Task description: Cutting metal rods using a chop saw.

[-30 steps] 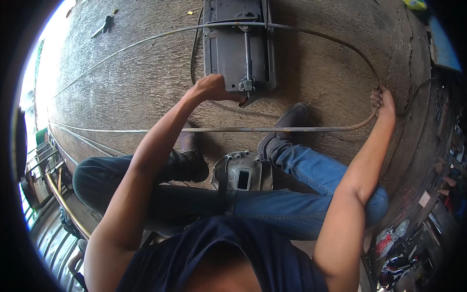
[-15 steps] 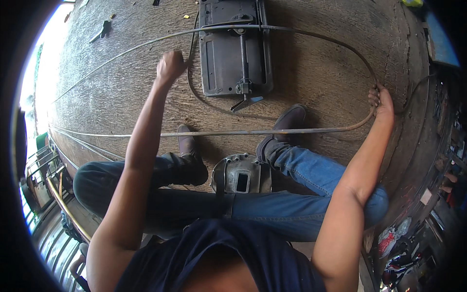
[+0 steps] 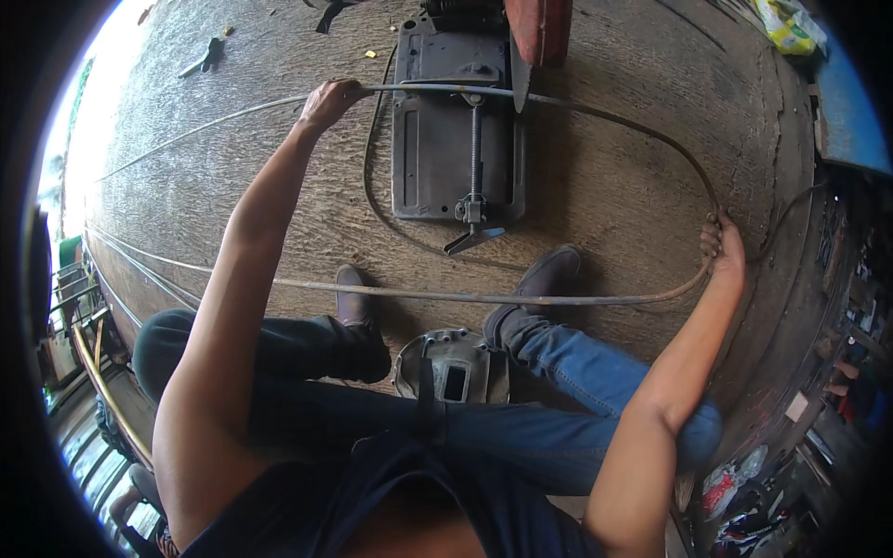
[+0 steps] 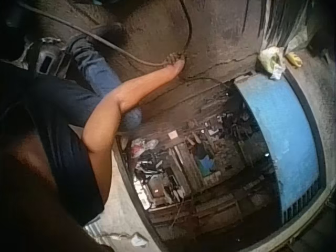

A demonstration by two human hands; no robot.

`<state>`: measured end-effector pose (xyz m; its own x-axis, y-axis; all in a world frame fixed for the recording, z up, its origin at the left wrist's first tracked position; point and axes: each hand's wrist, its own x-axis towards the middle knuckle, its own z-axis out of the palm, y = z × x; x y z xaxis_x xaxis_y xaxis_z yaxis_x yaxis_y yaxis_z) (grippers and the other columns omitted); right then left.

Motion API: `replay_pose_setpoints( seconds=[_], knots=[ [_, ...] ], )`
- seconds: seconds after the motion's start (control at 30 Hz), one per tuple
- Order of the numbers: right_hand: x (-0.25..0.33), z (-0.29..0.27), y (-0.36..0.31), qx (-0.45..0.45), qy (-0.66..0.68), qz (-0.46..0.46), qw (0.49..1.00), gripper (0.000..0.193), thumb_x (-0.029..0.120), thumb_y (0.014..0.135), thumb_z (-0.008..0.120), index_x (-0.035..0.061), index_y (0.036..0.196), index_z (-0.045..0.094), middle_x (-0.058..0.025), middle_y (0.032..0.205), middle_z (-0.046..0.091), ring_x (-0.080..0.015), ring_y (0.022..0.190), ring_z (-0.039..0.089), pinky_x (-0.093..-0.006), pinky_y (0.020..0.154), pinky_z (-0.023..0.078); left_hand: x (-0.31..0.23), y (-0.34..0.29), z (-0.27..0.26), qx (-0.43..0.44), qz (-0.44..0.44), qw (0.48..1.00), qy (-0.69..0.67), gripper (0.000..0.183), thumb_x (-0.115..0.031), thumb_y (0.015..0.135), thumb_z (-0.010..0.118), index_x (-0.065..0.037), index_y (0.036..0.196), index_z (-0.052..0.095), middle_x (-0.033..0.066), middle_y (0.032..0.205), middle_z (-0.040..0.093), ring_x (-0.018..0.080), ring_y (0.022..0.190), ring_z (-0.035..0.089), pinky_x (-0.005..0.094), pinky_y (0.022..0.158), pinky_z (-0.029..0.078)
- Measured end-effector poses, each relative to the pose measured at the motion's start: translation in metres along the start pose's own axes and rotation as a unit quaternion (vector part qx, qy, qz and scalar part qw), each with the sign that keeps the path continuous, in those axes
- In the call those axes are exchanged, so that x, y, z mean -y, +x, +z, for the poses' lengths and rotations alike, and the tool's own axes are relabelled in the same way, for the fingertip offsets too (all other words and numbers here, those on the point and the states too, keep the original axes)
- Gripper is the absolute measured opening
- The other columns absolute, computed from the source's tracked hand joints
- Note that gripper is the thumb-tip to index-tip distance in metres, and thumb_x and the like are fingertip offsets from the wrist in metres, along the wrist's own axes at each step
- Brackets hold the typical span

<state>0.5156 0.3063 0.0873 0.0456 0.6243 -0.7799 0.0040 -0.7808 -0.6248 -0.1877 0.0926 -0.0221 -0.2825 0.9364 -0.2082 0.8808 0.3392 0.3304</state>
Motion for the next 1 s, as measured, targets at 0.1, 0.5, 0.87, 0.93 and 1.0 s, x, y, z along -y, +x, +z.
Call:
replay_pose_setpoints(
  seconds=[0.1, 0.5, 0.87, 0.93, 1.0],
  knots=[
    [0.007, 0.006, -0.003, -0.026, 0.002, -0.006, 1.000, 0.031, 0.035, 0.099, 0.045, 0.0110, 0.079, 0.050, 0.0084, 0.051, 0.031, -0.0033, 0.037, 0.022, -0.0204, 0.032, 0.015, -0.001, -0.006, 0.011, -0.094, 0.018, 0.994, -0.049, 0.053, -0.055, 0.085, 0.058, -0.005, 0.101, 0.064, 0.0122, 0.088, 0.068, 0.0315, 0.087, 0.065, 0.0423, 0.077, 0.051],
    [0.001, 0.013, -0.017, -0.050, -0.017, -0.014, 0.999, 0.033, 0.038, 0.098, 0.048, 0.0130, 0.077, 0.052, 0.0087, 0.049, 0.030, -0.0034, 0.036, 0.023, -0.0206, 0.032, 0.015, -0.126, -0.024, 0.046, -0.143, 0.024, 0.981, -0.127, 0.046, -0.051, 0.077, 0.071, -0.006, 0.067, 0.070, 0.0094, 0.067, 0.067, 0.0282, 0.064, 0.065, 0.0373, 0.061, 0.052],
    [0.004, 0.010, -0.016, -0.043, -0.037, -0.008, 0.998, 0.032, 0.037, 0.100, 0.044, 0.0129, 0.080, 0.051, 0.0087, 0.049, 0.029, -0.0032, 0.036, 0.022, -0.0206, 0.032, 0.015, -0.136, 0.002, 0.069, -0.209, -0.034, 0.970, -0.117, 0.038, -0.047, 0.080, 0.067, -0.010, 0.083, 0.072, 0.0129, 0.077, 0.068, 0.0339, 0.073, 0.065, 0.0409, 0.066, 0.052],
    [0.005, 0.008, -0.015, -0.028, -0.029, -0.004, 0.999, 0.032, 0.037, 0.100, 0.043, 0.0129, 0.080, 0.050, 0.0087, 0.049, 0.029, -0.0031, 0.036, 0.021, -0.0206, 0.032, 0.015, -0.138, 0.000, 0.072, -0.206, -0.062, 0.968, -0.129, 0.037, -0.044, 0.077, 0.069, -0.008, 0.086, 0.072, 0.0109, 0.076, 0.069, 0.0319, 0.074, 0.066, 0.0399, 0.067, 0.052],
    [0.006, 0.008, -0.014, -0.027, -0.036, -0.010, 0.999, 0.031, 0.036, 0.100, 0.043, 0.0129, 0.080, 0.049, 0.0085, 0.049, 0.029, -0.0032, 0.036, 0.021, -0.0205, 0.032, 0.015, -0.142, -0.005, 0.073, -0.218, -0.052, 0.960, -0.170, 0.037, -0.042, 0.077, 0.070, -0.007, 0.088, 0.072, 0.0120, 0.079, 0.069, 0.0314, 0.076, 0.067, 0.0389, 0.069, 0.053]
  ],
)
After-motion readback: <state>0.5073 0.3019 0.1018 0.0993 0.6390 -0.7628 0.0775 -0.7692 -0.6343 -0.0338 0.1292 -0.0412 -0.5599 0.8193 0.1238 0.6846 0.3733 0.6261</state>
